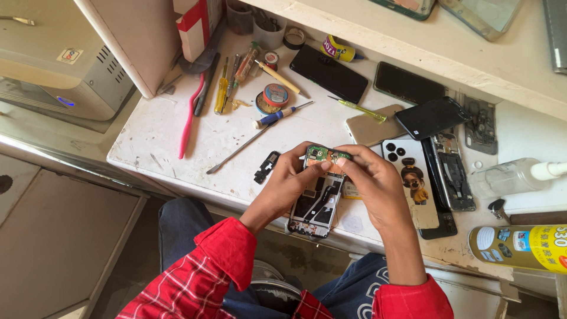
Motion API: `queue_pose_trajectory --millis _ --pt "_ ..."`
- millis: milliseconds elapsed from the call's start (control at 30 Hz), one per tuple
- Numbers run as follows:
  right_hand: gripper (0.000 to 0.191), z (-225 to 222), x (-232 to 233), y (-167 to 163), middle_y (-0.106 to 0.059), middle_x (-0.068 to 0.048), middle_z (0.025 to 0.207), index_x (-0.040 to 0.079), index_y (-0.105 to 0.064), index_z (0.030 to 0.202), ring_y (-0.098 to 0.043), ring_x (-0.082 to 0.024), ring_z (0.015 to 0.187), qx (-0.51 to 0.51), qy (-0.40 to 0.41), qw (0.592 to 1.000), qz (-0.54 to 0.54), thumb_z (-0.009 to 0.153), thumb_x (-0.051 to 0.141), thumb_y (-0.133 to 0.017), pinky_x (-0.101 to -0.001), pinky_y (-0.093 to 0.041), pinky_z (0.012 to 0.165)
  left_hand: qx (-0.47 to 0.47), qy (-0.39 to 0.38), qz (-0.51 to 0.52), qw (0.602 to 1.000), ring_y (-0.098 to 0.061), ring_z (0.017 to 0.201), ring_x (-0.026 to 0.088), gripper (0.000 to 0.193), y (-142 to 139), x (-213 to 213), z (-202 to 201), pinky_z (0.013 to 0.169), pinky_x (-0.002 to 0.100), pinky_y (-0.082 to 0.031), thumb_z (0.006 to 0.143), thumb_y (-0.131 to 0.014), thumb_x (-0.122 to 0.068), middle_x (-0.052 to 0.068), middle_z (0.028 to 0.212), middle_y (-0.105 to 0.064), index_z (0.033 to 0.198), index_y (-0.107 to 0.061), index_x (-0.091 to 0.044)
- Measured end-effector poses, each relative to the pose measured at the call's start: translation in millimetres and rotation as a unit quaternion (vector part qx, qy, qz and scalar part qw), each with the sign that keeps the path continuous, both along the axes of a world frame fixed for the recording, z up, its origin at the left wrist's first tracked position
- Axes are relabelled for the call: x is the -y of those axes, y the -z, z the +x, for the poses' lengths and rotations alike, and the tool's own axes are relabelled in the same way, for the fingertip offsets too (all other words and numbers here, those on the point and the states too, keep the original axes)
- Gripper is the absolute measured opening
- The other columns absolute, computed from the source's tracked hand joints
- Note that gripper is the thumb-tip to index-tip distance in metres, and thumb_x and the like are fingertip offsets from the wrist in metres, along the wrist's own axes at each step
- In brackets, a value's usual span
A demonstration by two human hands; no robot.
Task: The person cleans the inside of a disassembled smartphone chassis with a toothbrush, then lifts the logic board out of the housing and works on the board with tweezers, manipulating small components on the workbench.
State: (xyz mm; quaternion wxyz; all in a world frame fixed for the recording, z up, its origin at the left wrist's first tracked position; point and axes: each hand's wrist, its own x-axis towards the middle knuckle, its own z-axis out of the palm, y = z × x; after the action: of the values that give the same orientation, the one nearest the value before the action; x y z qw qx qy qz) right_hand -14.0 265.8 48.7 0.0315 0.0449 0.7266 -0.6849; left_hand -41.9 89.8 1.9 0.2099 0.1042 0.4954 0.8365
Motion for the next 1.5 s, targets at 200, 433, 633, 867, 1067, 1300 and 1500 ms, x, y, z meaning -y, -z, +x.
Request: queue_pose_trajectory --millis 200,433,633,867,1067,1300,1500 --pt "0.018 -4 12 5 -0.070 -0.009 0.096 -0.005 -0.068 0.113 -0.068 -0.012 0.090 -0.028 0.007 0.998 -0.053 0.098 0.004 -0.063 -0.0269 -0.056 0.085 -0.031 -0.005 -0.010 0.999 -0.058 0.074 0.003 0.020 2 2 1 0.060 0.020 -0.046 0.099 -0.068 -0.012 0.001 0.088 -0.067 0.114 -0.063 0.000" --pt "0.012 -11 12 14 -0.068 -0.008 0.090 -0.003 -0.067 0.105 -0.068 -0.014 0.085 0.005 0.040 0.995 -0.086 0.095 0.001 -0.063 -0.0281 -0.057 0.083 -0.039 -0.004 0.003 0.999 -0.061 0.081 0.004 0.022 2 2 1 0.066 0.021 -0.050 0.097 -0.068 -0.009 0.002 0.094 -0.068 0.116 -0.062 0.001" --pt "0.004 -16 10 16 -0.067 -0.010 0.088 -0.003 -0.064 0.099 -0.067 -0.016 0.081 0.020 0.019 0.990 -0.140 0.095 -0.002 -0.063 -0.0294 -0.054 0.079 -0.045 -0.002 -0.019 0.999 -0.062 0.080 0.005 0.026 3 4 2 0.064 0.022 -0.050 0.096 -0.067 -0.009 0.003 0.094 -0.070 0.119 -0.062 0.000" --pt "0.006 -12 15 9 -0.067 -0.008 0.091 -0.001 -0.065 0.100 -0.067 -0.014 0.084 0.001 0.021 0.997 -0.078 0.094 -0.001 -0.065 -0.0278 -0.057 0.081 -0.035 -0.007 -0.015 0.999 -0.063 0.079 0.005 0.025 4 4 3 0.064 0.021 -0.050 0.097 -0.067 -0.010 0.003 0.094 -0.070 0.119 -0.062 0.000" --pt "0.009 -7 13 9 -0.069 -0.011 0.092 -0.001 -0.066 0.104 -0.068 -0.015 0.086 0.032 0.037 0.994 -0.097 0.096 0.002 -0.064 -0.0265 -0.050 0.078 -0.032 -0.003 -0.016 0.999 -0.060 0.076 0.005 0.026 4 2 2 0.061 0.021 -0.048 0.097 -0.068 -0.011 0.002 0.093 -0.069 0.120 -0.061 0.000" --pt "0.015 -17 9 26 -0.067 -0.012 0.097 -0.002 -0.060 0.104 -0.068 -0.018 0.086 0.000 0.067 0.987 -0.143 0.091 -0.003 -0.068 -0.0282 -0.057 0.082 -0.060 0.000 -0.028 0.998 -0.059 0.080 0.002 0.033 0 2 2 0.064 0.019 -0.048 0.099 -0.065 -0.013 0.001 0.096 -0.070 0.130 -0.060 -0.001" --pt "0.024 -16 11 27 -0.065 -0.012 0.103 -0.001 -0.058 0.109 -0.068 -0.016 0.090 -0.004 0.082 0.991 -0.104 0.089 0.001 -0.072 -0.0257 -0.055 0.083 -0.032 0.009 -0.029 0.999 -0.061 0.077 0.004 0.035 -2 4 1 0.062 0.021 -0.049 0.100 -0.064 -0.013 0.005 0.093 -0.071 0.133 -0.060 -0.001"
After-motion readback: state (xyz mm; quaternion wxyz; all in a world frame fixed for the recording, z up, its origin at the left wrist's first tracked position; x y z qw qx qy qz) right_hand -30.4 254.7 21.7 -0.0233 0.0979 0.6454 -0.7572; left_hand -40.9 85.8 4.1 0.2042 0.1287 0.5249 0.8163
